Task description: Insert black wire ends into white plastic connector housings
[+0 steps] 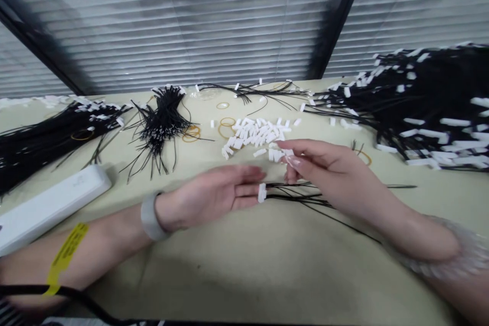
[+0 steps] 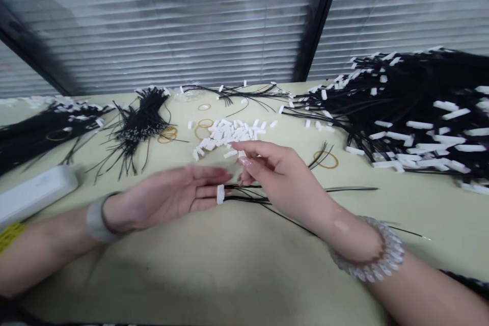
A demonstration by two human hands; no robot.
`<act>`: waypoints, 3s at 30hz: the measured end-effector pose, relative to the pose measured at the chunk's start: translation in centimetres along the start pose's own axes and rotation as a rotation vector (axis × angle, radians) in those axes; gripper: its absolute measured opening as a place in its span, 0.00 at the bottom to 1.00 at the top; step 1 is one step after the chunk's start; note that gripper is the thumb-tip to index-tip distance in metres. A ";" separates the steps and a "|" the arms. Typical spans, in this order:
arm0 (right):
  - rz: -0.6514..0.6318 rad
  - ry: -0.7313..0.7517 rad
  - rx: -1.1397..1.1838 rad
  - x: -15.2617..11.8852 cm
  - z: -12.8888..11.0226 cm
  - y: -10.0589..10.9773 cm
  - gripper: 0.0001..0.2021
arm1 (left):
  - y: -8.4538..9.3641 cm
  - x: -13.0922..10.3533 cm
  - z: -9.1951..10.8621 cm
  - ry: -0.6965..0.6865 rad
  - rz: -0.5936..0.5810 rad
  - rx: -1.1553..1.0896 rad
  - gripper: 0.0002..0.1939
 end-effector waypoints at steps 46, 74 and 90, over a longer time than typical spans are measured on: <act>0.066 0.069 0.111 0.2 -1.7 -2.0 0.03 | -0.2 -2.0 1.8 -0.373 0.588 0.624 0.04; -0.278 0.212 -0.183 0.0 -3.6 -2.7 0.08 | -1.3 -4.2 2.5 -0.509 0.711 0.894 0.05; -0.285 0.336 -0.333 -0.8 -5.6 -2.0 0.13 | -3.0 -6.1 3.1 -0.818 0.582 0.957 0.13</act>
Point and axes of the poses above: each hand's wrist, its own x-axis towards the middle knuckle, its own y-axis out of the back of the hand, z = x × y, the point moved 10 cm from there along x, towards the middle knuckle, and after that the axes turned 13 degrees about y, right-handed, at the moved point
